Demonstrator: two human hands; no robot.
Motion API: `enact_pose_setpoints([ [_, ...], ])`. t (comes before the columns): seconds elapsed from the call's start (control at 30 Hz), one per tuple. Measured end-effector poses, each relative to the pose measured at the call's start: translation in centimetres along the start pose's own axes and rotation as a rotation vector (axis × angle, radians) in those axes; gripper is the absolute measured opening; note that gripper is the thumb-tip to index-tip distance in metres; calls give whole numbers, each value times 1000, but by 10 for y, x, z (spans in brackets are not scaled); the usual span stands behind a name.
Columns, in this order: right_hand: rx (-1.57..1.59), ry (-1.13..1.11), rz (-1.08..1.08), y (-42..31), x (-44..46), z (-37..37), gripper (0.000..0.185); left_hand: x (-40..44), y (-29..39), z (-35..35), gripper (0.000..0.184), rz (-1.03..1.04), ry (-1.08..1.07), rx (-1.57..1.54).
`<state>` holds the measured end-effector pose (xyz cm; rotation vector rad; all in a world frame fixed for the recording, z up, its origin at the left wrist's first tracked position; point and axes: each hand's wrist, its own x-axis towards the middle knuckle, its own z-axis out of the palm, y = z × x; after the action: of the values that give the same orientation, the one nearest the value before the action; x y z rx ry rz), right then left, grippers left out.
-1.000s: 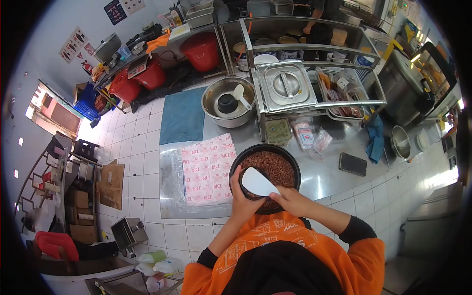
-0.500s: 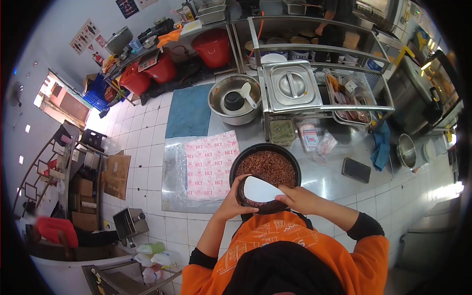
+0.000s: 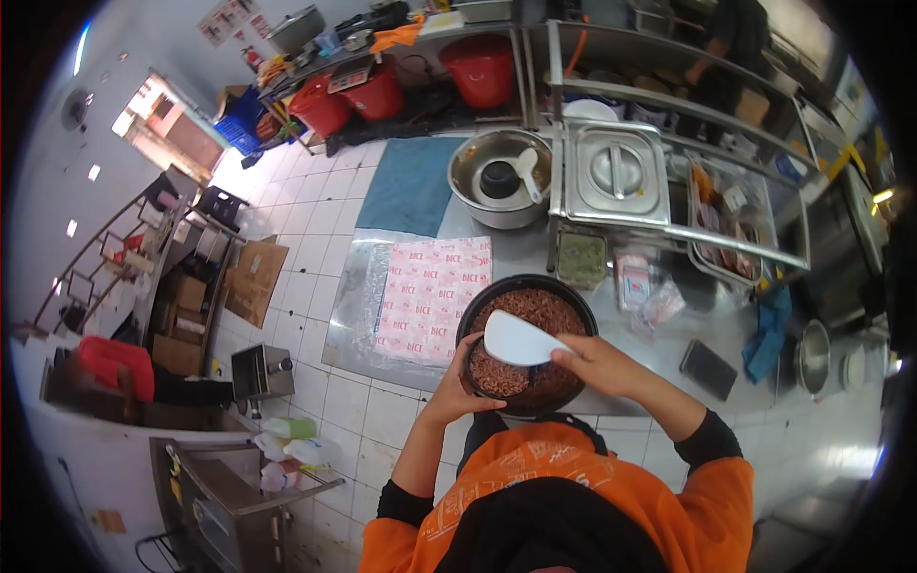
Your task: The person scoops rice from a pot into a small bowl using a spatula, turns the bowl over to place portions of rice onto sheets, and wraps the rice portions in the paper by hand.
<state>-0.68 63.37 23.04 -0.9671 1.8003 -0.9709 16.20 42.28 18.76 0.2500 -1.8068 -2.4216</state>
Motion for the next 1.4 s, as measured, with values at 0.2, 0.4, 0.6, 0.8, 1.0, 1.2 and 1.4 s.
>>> enact_pose_setpoints([
  [0.2, -144, -167, -24, -3, 4, 9, 45, -10, -3, 4, 106, 40, 51, 163],
  [0.4, -473, 290, 108, 10, 22, -4, 44, -14, 0, -9, 103, 248, 332, 170],
  [0.6, -708, 364, 279, 26, 34, 32, 45, -22, 3, -43, 103, 367, 372, 277],
  [0.8, -981, 565, 263, -20, 31, 68, 45, -25, -10, -81, 108, 424, 433, 253],
  [1.0, 752, 541, -201, -39, 145, 203, 59, -11, -32, -124, 112, 491, 282, 224],
  [1.2, 1930, 536, -22, -68, 232, 228, 55, 11, -47, -244, 112, 312, 94, 1057],
  [1.4, 1107, 1048, -146, -11, 296, 245, 49, -12, -73, -306, 89, 333, -206, 1425],
])
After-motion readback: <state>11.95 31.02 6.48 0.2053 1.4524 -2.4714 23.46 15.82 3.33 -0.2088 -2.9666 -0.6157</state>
